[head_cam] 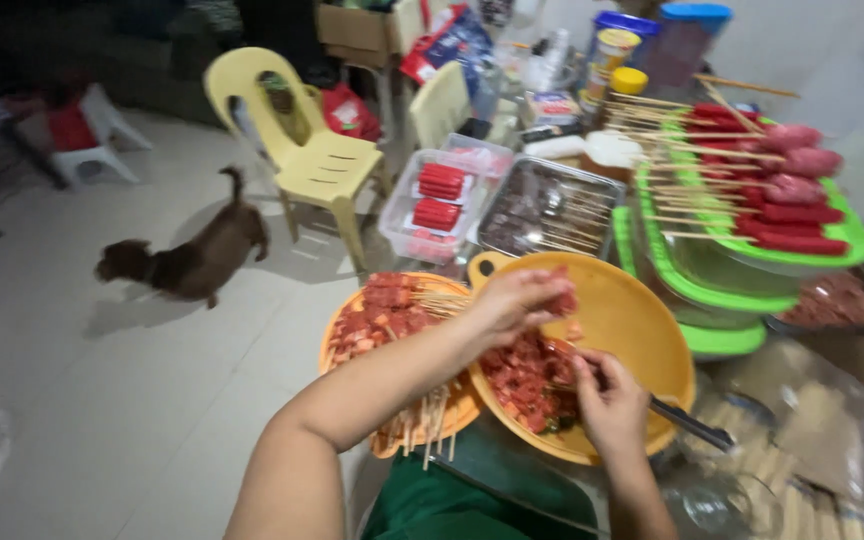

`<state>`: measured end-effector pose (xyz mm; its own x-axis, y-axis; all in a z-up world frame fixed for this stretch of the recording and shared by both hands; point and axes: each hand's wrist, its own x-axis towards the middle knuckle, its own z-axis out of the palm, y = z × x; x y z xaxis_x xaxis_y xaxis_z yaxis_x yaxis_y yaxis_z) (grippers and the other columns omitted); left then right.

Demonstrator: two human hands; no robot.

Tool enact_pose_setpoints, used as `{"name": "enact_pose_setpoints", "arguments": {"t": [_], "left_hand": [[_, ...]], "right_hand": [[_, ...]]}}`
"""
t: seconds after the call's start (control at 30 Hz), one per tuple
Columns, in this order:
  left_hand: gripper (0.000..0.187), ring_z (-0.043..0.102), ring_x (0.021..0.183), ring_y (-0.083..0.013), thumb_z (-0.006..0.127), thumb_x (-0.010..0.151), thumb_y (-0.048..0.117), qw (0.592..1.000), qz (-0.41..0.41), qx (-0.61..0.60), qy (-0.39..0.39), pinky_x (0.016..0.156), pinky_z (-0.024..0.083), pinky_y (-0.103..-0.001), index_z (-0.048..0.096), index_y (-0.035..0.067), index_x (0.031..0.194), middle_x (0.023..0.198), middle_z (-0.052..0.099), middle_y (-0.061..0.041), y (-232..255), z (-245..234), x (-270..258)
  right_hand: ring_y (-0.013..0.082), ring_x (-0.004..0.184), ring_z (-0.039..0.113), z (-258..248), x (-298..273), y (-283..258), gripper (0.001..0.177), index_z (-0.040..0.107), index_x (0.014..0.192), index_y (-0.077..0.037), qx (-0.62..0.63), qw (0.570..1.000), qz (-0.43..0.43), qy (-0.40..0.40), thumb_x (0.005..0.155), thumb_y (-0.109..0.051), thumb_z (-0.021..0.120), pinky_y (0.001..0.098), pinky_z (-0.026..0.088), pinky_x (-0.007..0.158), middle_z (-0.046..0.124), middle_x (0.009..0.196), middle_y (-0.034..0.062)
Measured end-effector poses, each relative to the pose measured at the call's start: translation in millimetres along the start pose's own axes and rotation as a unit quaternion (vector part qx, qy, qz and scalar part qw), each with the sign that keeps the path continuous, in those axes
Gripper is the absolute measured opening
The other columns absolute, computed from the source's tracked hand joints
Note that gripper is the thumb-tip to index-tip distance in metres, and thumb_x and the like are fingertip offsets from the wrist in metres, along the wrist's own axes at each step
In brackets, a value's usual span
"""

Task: The person is skewering pieces of marinated meat onto wooden sticks to prepare kebabs or satay.

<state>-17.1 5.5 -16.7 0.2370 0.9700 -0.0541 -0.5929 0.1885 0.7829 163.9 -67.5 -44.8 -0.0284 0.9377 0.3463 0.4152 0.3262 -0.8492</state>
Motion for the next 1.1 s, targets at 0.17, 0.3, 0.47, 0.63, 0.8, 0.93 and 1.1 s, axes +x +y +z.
{"name": "enact_pose_setpoints", "arguments": {"t": [0.17, 0.3, 0.47, 0.63, 0.8, 0.93, 1.1], "left_hand": [[0.064, 0.071, 0.079, -0.0255, 0.083, 0.072, 0.014, 0.995, 0.023, 0.052, 0.081, 0.069, 0.060, -0.036, 0.048, -0.001, 0.123, 0.094, 0.068, -0.012, -17, -11, 17], [0.053, 0.070, 0.079, -0.0274, 0.082, 0.073, 0.009, 0.989, 0.050, 0.053, 0.131, 0.067, 0.060, -0.037, 0.054, -0.002, 0.116, 0.094, 0.067, -0.012, -11, -6, 4], [0.046, 0.070, 0.077, -0.0242, 0.082, 0.073, 0.009, 0.988, 0.043, 0.044, 0.144, 0.069, 0.061, -0.038, 0.057, -0.001, 0.111, 0.090, 0.067, -0.010, -16, -3, 1], [0.044, 0.071, 0.075, -0.0213, 0.082, 0.072, 0.008, 0.987, 0.029, 0.053, 0.152, 0.067, 0.062, -0.036, 0.060, 0.000, 0.109, 0.087, 0.068, -0.008, -18, 7, -6], [0.038, 0.071, 0.076, -0.0212, 0.080, 0.074, 0.008, 0.987, 0.024, 0.049, 0.150, 0.068, 0.061, -0.037, 0.062, -0.001, 0.106, 0.087, 0.069, -0.009, -15, 10, -12], [0.036, 0.071, 0.078, -0.0201, 0.079, 0.075, 0.011, 0.988, 0.019, 0.056, 0.145, 0.071, 0.061, -0.036, 0.063, 0.000, 0.106, 0.090, 0.070, -0.009, -10, 9, -16], [0.040, 0.071, 0.074, -0.0210, 0.078, 0.075, 0.007, 0.995, -0.002, 0.007, 0.102, 0.071, 0.060, -0.038, 0.060, 0.005, 0.110, 0.091, 0.071, -0.008, 4, 25, -29]], "right_hand": [[0.0324, 0.079, 0.068, 0, 3, -16, 0.014, 0.074, 0.095, -0.013, -0.003, 0.999, -0.042, 0.027, 0.086, -0.017, 0.065, 0.0406, 0.052, 0.071, 0.072, 0.075, 0.0112], [0.0264, 0.065, 0.066, -4, 4, -31, 0.013, 0.075, 0.091, -0.018, -0.005, 0.998, -0.056, 0.038, 0.084, -0.017, 0.065, 0.0342, 0.052, 0.065, 0.070, 0.062, 0.0042], [0.0235, 0.060, 0.064, -2, 4, -30, 0.010, 0.075, 0.090, -0.018, -0.039, 0.996, -0.071, 0.040, 0.083, -0.019, 0.067, 0.0317, 0.049, 0.062, 0.068, 0.063, 0.0047], [0.0227, 0.058, 0.063, 1, 4, -26, 0.010, 0.074, 0.090, -0.017, -0.034, 0.997, -0.056, 0.044, 0.083, -0.019, 0.068, 0.0307, 0.048, 0.060, 0.068, 0.063, 0.0048], [0.0231, 0.055, 0.062, 1, 4, -27, 0.011, 0.075, 0.091, -0.017, -0.011, 0.998, -0.050, 0.033, 0.083, -0.017, 0.068, 0.0300, 0.049, 0.055, 0.069, 0.063, 0.0039], [0.0155, 0.051, 0.059, 4, 2, -20, 0.012, 0.076, 0.091, -0.018, 0.011, 0.999, -0.028, 0.031, 0.082, -0.016, 0.068, 0.0262, 0.048, 0.053, 0.069, 0.060, 0.0013], [0.0044, 0.046, 0.050, 1, 5, -13, 0.015, 0.074, 0.096, -0.011, 0.102, 0.994, 0.040, -0.022, 0.085, -0.011, 0.064, 0.0173, 0.042, 0.043, 0.069, 0.060, 0.0033]]}}
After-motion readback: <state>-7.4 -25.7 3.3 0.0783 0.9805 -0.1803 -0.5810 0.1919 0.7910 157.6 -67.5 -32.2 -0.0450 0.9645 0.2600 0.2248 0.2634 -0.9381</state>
